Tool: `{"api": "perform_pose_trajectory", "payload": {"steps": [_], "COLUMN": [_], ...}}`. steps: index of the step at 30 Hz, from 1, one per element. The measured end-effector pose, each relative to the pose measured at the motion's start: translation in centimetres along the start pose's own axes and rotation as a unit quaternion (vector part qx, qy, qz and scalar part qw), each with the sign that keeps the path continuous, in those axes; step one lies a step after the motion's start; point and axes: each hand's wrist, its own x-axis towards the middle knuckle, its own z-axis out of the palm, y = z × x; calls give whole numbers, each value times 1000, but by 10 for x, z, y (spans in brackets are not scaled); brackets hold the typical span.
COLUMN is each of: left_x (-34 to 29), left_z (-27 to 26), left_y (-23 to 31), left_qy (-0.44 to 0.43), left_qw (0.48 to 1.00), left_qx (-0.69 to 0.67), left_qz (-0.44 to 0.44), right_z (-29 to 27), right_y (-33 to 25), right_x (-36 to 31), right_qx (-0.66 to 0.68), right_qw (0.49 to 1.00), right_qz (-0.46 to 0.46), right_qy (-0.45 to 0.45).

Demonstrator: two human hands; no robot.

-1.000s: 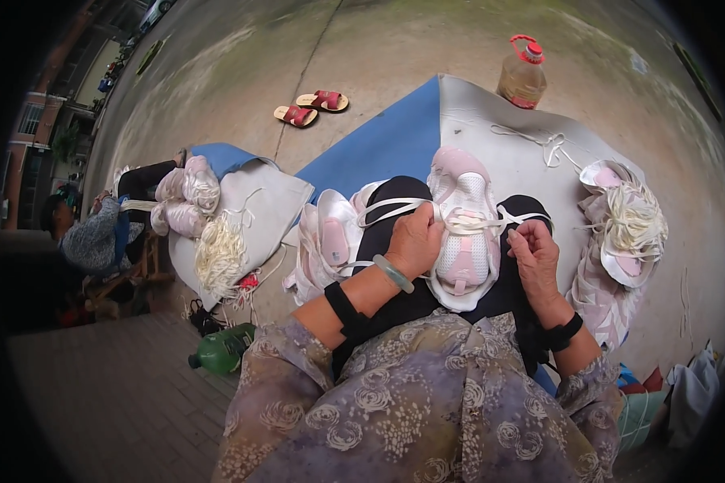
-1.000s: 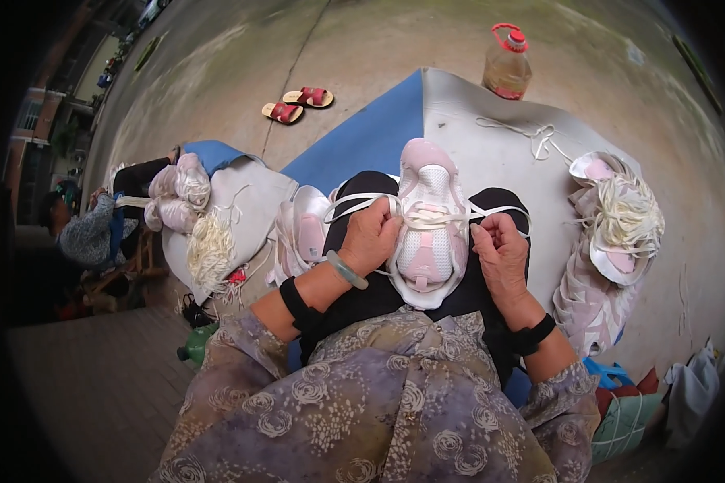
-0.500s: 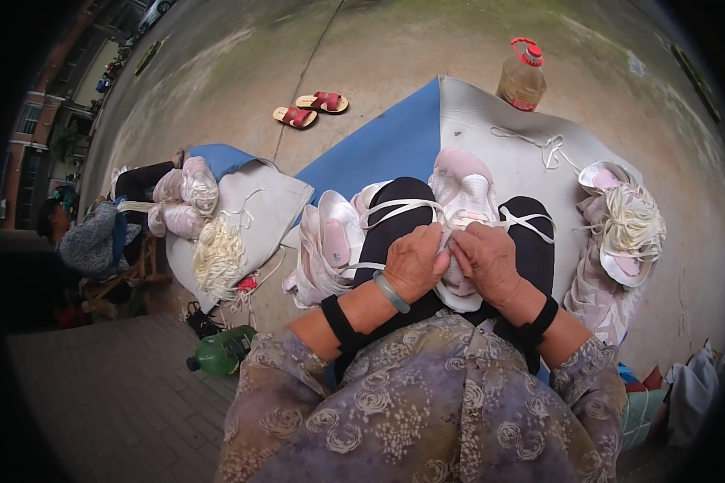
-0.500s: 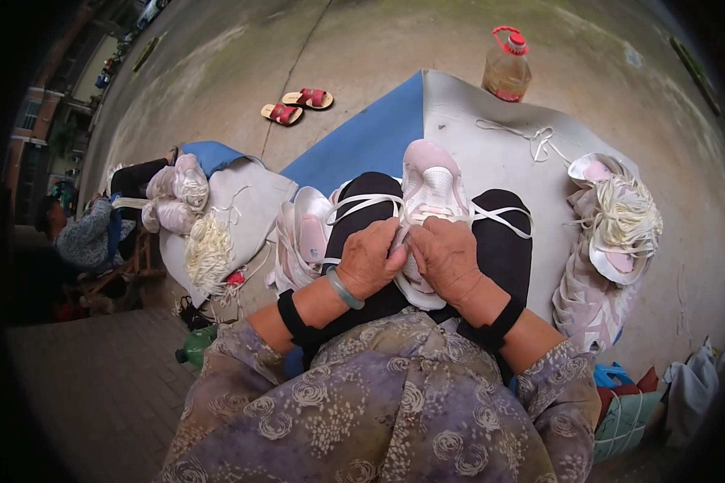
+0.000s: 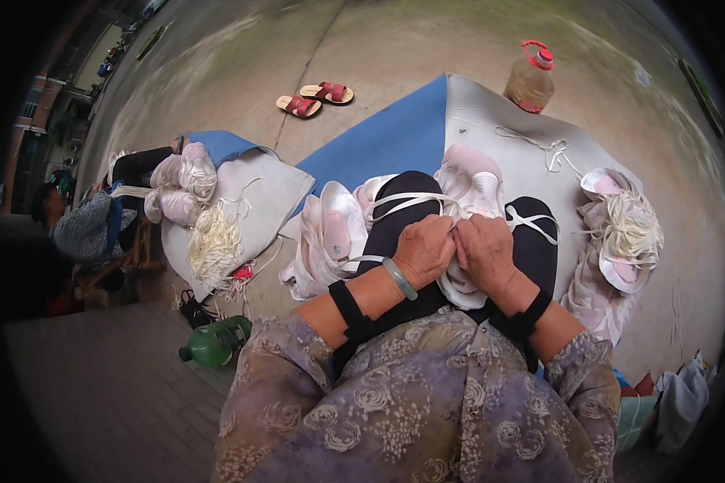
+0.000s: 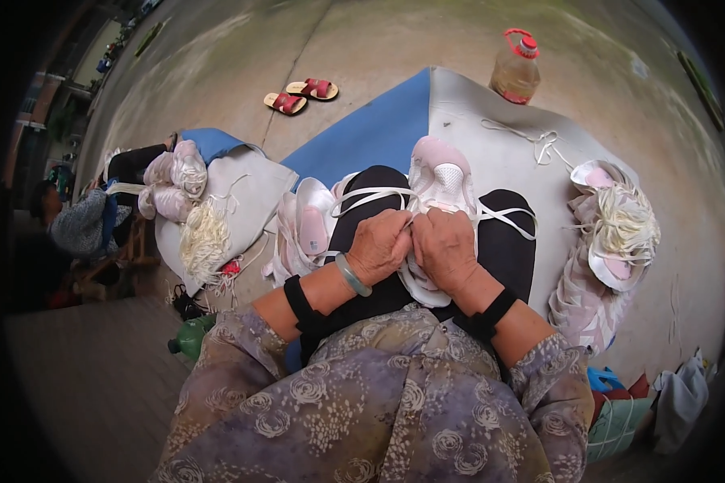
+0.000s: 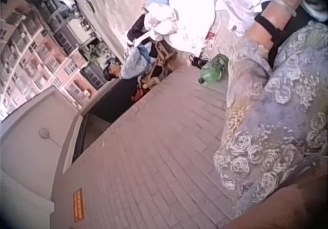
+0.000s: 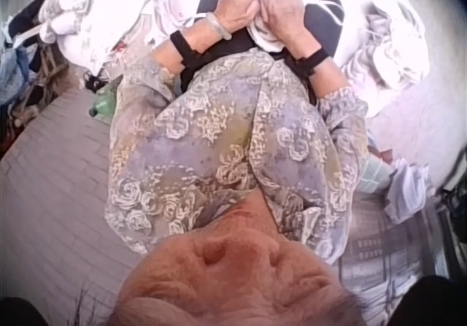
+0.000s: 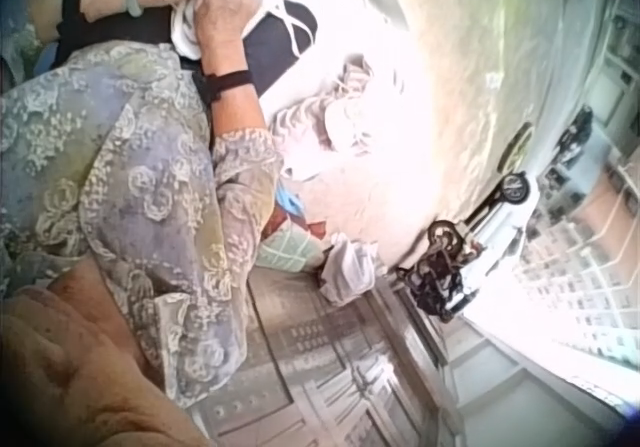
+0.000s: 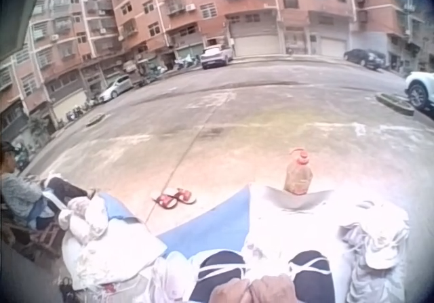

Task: Lacing shoelaces on a pair of pink and white sneakers while seated outdoors.

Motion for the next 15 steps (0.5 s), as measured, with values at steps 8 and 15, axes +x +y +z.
{"api": "perform_pose_trajectory", "payload": {"steps": [8, 15], "left_x": [-5, 0], "left_z": [-3, -3], "left_y": [2, 17], "left_qy": [-4, -32], "left_qw": [999, 997], "left_qx": [40, 67], "left_qz": [-5, -6], "right_z": [-81, -122], "right_y": [26, 93], "right_x": [-58, -236], "right_qx": [13, -67], "right_qw": [997, 974], "right_qz": [-9, 195], "right_qy": [-76, -94]}}
